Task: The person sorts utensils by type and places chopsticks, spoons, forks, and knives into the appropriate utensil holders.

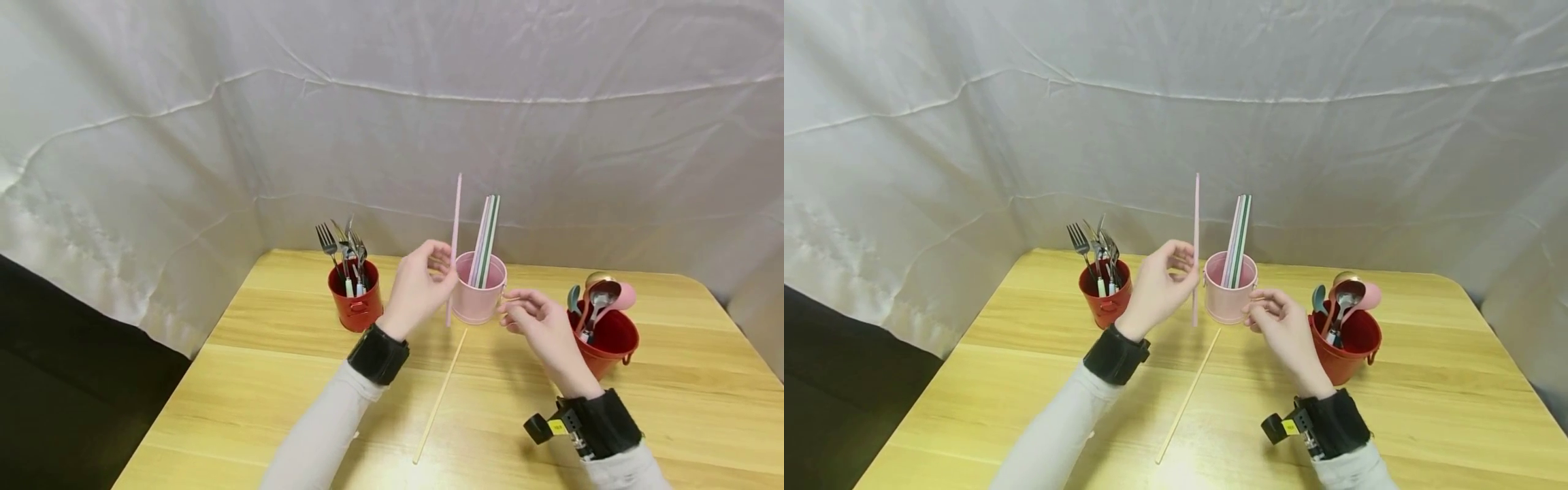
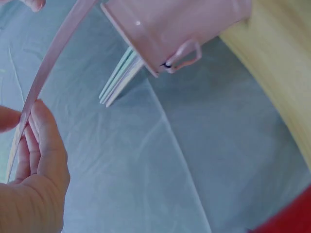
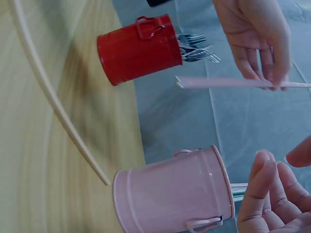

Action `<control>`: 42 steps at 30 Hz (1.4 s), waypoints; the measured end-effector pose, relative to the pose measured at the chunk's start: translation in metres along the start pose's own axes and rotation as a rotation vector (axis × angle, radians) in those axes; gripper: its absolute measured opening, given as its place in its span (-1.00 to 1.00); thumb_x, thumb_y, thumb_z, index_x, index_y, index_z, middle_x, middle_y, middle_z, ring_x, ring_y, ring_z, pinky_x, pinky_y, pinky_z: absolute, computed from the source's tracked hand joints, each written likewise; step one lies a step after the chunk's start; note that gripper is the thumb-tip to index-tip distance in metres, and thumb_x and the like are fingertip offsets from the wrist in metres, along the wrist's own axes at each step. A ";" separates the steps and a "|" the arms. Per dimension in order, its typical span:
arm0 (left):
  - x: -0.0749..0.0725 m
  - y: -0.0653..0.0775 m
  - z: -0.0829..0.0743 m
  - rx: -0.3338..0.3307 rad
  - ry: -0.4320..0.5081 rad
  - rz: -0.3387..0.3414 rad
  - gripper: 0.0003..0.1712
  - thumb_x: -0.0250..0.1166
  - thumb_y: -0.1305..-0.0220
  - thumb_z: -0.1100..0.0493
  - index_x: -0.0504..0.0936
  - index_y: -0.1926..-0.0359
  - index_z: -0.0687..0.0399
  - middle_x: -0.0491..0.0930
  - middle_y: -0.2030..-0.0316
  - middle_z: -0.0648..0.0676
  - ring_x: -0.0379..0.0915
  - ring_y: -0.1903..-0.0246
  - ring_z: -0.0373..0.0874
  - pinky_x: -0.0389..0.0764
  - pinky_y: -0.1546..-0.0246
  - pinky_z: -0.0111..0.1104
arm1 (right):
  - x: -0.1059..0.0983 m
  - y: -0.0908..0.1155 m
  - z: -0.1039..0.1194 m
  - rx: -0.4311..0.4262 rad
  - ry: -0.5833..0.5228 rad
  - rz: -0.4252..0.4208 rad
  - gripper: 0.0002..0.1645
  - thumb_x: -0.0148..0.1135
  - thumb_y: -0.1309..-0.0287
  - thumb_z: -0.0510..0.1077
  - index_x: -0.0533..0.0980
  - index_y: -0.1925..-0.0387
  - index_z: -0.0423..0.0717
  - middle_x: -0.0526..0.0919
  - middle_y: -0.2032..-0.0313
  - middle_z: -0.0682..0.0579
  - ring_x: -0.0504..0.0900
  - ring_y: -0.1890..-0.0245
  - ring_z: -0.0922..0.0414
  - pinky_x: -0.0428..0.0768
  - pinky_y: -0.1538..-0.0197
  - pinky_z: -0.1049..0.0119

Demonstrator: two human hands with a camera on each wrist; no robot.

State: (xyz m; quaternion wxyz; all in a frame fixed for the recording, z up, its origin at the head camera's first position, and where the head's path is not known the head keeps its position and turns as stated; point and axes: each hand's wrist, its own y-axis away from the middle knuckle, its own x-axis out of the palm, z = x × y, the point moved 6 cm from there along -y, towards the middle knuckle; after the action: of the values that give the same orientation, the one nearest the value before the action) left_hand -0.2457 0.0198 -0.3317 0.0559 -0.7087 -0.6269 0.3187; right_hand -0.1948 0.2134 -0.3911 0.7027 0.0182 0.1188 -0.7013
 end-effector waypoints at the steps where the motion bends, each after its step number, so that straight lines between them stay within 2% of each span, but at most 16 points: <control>1: 0.002 -0.005 -0.002 0.010 0.009 -0.007 -0.73 0.25 -0.06 0.38 0.51 0.16 0.19 0.57 0.34 0.03 0.52 0.35 -0.20 0.60 0.32 -0.51 | -0.001 -0.001 0.001 0.003 -0.022 -0.005 -0.62 0.04 -0.32 -0.19 0.34 -0.04 -0.40 0.64 0.34 0.14 0.62 0.37 0.19 0.62 0.23 0.43; 7: 0.010 -0.029 -0.010 0.054 0.055 -0.047 -0.74 0.25 -0.10 0.38 0.50 0.15 0.20 0.57 0.33 0.05 0.53 0.34 -0.19 0.59 0.29 -0.54 | -0.005 -0.005 0.003 0.009 -0.106 -0.025 -0.60 0.06 -0.31 -0.19 0.31 -0.05 -0.41 0.64 0.38 0.15 0.61 0.41 0.21 0.61 0.26 0.47; 11: 0.016 -0.040 -0.010 0.067 0.063 -0.080 -0.76 0.23 -0.12 0.38 0.50 0.14 0.23 0.57 0.33 0.08 0.54 0.33 -0.17 0.59 0.29 -0.55 | -0.004 -0.005 0.002 0.010 -0.102 -0.027 -0.57 0.06 -0.31 -0.19 0.31 -0.07 -0.42 0.65 0.38 0.16 0.62 0.40 0.17 0.62 0.26 0.46; 15: 0.023 -0.049 -0.008 0.060 0.078 -0.082 -0.76 0.22 -0.15 0.36 0.48 0.13 0.23 0.57 0.32 0.08 0.53 0.31 -0.17 0.58 0.28 -0.56 | -0.003 -0.003 0.001 0.009 -0.091 -0.024 -0.61 0.05 -0.32 -0.19 0.33 -0.06 -0.39 0.65 0.37 0.14 0.61 0.40 0.17 0.62 0.25 0.45; 18: 0.028 -0.055 -0.006 0.052 0.064 -0.076 -0.77 0.22 -0.16 0.35 0.48 0.13 0.21 0.56 0.31 0.07 0.53 0.31 -0.19 0.57 0.27 -0.58 | -0.002 -0.002 0.000 0.009 -0.100 -0.025 -0.62 0.04 -0.32 -0.20 0.32 -0.06 -0.39 0.64 0.38 0.15 0.61 0.40 0.19 0.61 0.26 0.46; 21: 0.032 -0.059 -0.003 0.037 0.009 -0.069 -0.77 0.23 -0.15 0.34 0.49 0.13 0.20 0.56 0.33 0.05 0.53 0.33 -0.22 0.56 0.28 -0.59 | 0.000 -0.003 0.000 0.013 -0.094 -0.027 -0.60 0.03 -0.32 -0.21 0.31 -0.07 -0.41 0.64 0.38 0.16 0.60 0.41 0.22 0.61 0.26 0.46; 27: 0.038 -0.060 0.009 -0.009 -0.149 -0.042 -0.81 0.23 -0.19 0.24 0.51 0.16 0.15 0.59 0.36 0.00 0.53 0.38 -0.27 0.54 0.31 -0.59 | 0.004 -0.006 -0.004 0.017 -0.052 -0.031 -0.62 0.02 -0.31 -0.24 0.32 -0.07 -0.42 0.64 0.38 0.17 0.60 0.42 0.26 0.62 0.25 0.44; 30: 0.043 -0.059 0.018 -0.048 -0.200 -0.032 -0.83 0.23 -0.19 0.22 0.53 0.18 0.13 0.60 0.36 -0.02 0.52 0.39 -0.27 0.54 0.32 -0.57 | 0.005 -0.007 -0.006 0.026 -0.054 -0.030 -0.63 0.02 -0.29 -0.27 0.33 -0.07 -0.42 0.64 0.37 0.11 0.59 0.42 0.25 0.61 0.28 0.44; 36: 0.048 -0.052 0.036 -0.135 -0.270 0.000 -0.78 0.25 -0.17 0.20 0.55 0.15 0.15 0.62 0.33 -0.01 0.54 0.38 -0.26 0.55 0.31 -0.50 | 0.008 -0.005 -0.009 0.046 -0.047 -0.020 -0.63 0.01 -0.28 -0.29 0.33 -0.08 -0.40 0.63 0.40 0.17 0.59 0.42 0.25 0.60 0.28 0.43; 42: 0.044 -0.041 0.044 -0.129 -0.293 -0.006 -0.77 0.26 -0.15 0.21 0.56 0.15 0.16 0.61 0.33 -0.01 0.53 0.39 -0.26 0.56 0.29 -0.47 | 0.008 -0.001 -0.013 0.056 -0.026 -0.018 -0.64 0.02 -0.29 -0.27 0.34 -0.07 -0.39 0.63 0.38 0.14 0.60 0.40 0.21 0.61 0.25 0.43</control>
State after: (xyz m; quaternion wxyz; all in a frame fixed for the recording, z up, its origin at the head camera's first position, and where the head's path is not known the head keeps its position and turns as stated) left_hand -0.3032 0.0551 -0.3635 -0.0810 -0.6550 -0.6496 0.3775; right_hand -0.1974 0.2079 -0.4048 0.6969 0.0277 0.0901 -0.7109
